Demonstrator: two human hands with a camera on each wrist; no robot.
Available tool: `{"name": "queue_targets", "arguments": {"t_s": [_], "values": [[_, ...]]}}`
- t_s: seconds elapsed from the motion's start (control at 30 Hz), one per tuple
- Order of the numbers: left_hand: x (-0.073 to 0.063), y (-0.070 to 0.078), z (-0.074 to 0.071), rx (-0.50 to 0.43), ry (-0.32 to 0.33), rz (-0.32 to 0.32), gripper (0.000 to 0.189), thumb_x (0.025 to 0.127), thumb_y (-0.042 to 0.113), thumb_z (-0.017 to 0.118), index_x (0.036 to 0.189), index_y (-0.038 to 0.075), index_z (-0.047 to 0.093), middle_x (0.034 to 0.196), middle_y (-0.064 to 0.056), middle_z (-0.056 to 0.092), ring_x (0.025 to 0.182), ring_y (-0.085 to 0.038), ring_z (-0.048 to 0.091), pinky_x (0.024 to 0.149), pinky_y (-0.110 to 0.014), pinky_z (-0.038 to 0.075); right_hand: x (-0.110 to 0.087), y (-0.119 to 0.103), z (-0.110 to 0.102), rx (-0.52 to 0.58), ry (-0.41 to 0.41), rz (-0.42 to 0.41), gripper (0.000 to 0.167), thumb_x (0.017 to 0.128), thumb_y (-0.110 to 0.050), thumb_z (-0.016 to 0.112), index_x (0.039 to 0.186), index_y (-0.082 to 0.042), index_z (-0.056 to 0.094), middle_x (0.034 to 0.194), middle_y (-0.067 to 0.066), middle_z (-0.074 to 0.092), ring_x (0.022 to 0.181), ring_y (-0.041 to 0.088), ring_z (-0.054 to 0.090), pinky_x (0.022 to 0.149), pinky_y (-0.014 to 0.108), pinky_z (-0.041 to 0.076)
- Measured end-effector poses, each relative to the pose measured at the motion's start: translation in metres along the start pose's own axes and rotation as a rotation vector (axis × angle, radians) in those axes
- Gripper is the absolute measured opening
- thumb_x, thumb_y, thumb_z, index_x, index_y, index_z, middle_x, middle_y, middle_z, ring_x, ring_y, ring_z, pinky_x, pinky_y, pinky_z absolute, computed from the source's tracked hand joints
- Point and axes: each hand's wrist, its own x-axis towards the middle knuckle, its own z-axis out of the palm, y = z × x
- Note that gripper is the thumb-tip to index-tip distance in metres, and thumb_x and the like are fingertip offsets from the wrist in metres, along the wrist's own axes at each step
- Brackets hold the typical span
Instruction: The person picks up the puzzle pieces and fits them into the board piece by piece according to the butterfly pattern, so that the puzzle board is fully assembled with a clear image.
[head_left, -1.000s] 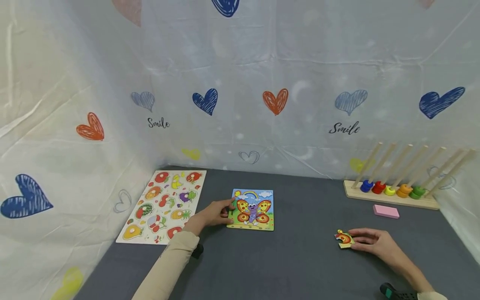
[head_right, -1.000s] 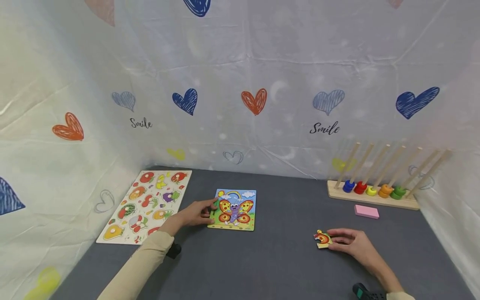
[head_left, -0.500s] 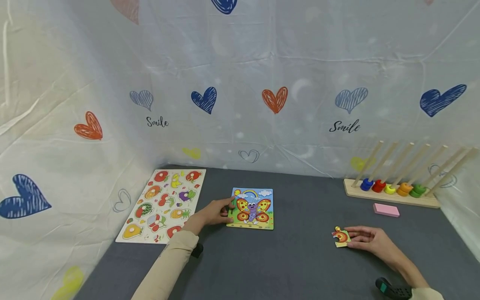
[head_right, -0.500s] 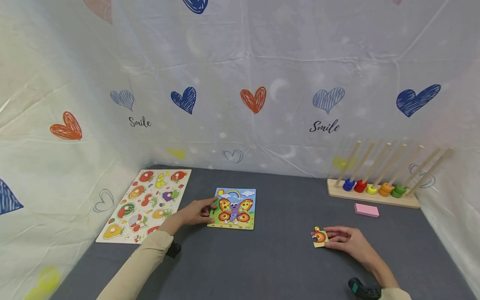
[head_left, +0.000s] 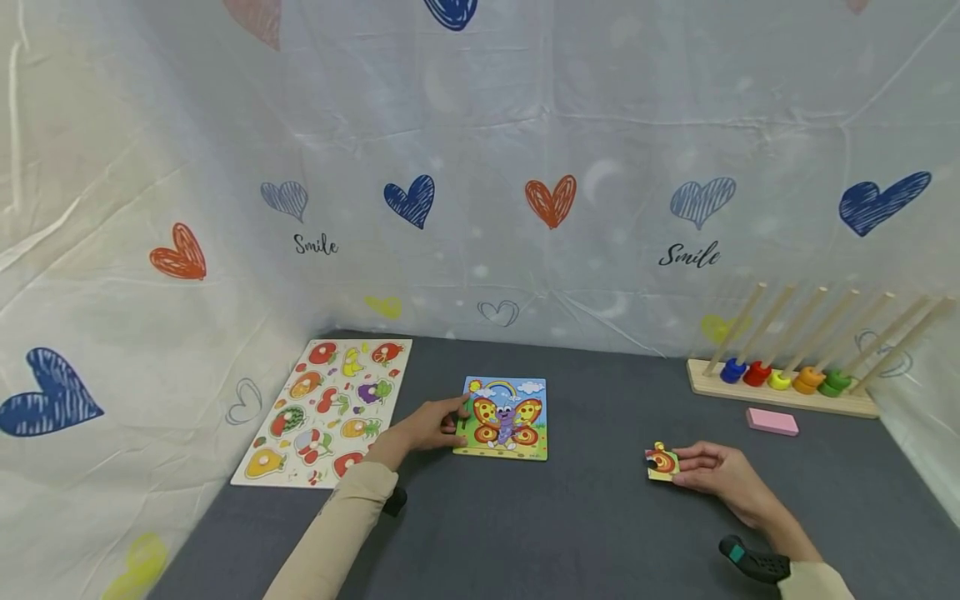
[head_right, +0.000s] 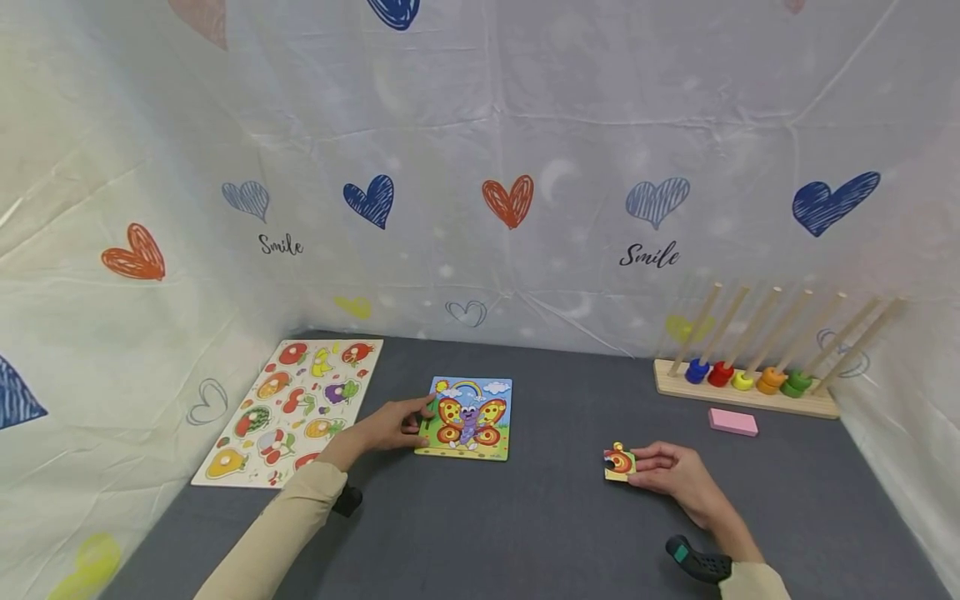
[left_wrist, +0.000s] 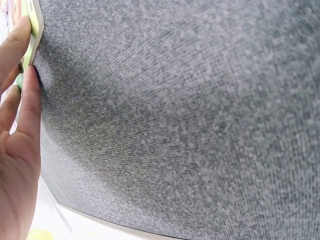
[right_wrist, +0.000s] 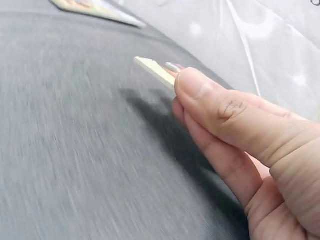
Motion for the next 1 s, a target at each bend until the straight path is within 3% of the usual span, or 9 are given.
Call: {"name": "queue_targets", "arguments": {"t_s": [0.3,0.53,0.77,1.0], "values": [[0.000,0.001,-0.001,0.012,0.001,-0.007,0.070,0.089,0.016,0.070,0.146,-0.004,0.035,0.114,-0.007,0.061,0.072,-0.010,0.041,0.069,-0.027,0.035,0.024,-0.001,0.034,0.043,-0.016,-0.068,0.027,0.083,0.008,0.069,0.109,0.009,0.064,0.088,0.001,0.072,0.079,0.010,0.068,0.068,0.025,0.055],[-0.001,-0.002,-0.001,-0.006,0.002,0.009,0.069,0.089,0.014,0.070,0.145,-0.007,0.034,0.111,-0.010,0.060,0.070,-0.012,0.042,0.068,-0.027,0.035,0.044,-0.003,0.064,0.043,0.051,-0.066,0.043,0.079,0.007,0.073,0.115,0.022,0.054,0.086,0.004,0.072,0.079,0.013,0.069,0.069,0.027,0.055],[-0.002,-0.001,-0.001,-0.002,0.004,0.009,0.069,0.089,0.015,0.070,0.145,-0.006,0.035,0.109,-0.008,0.060,0.072,-0.012,0.042,0.069,-0.028,0.036,0.058,-0.003,0.092,0.048,0.093,-0.039,0.054,0.076,0.003,0.077,0.121,0.019,0.053,0.085,0.007,0.071,0.079,0.016,0.069,0.071,0.031,0.056],[-0.001,0.000,-0.001,0.000,0.013,-0.002,0.065,0.089,0.015,0.070,0.143,-0.004,0.039,0.102,-0.006,0.059,0.072,-0.012,0.042,0.069,-0.027,0.036,0.072,-0.008,0.116,0.085,0.061,-0.037,0.055,0.078,0.001,0.077,0.124,0.019,0.052,0.089,0.011,0.071,0.080,0.017,0.070,0.075,0.033,0.055]]}}
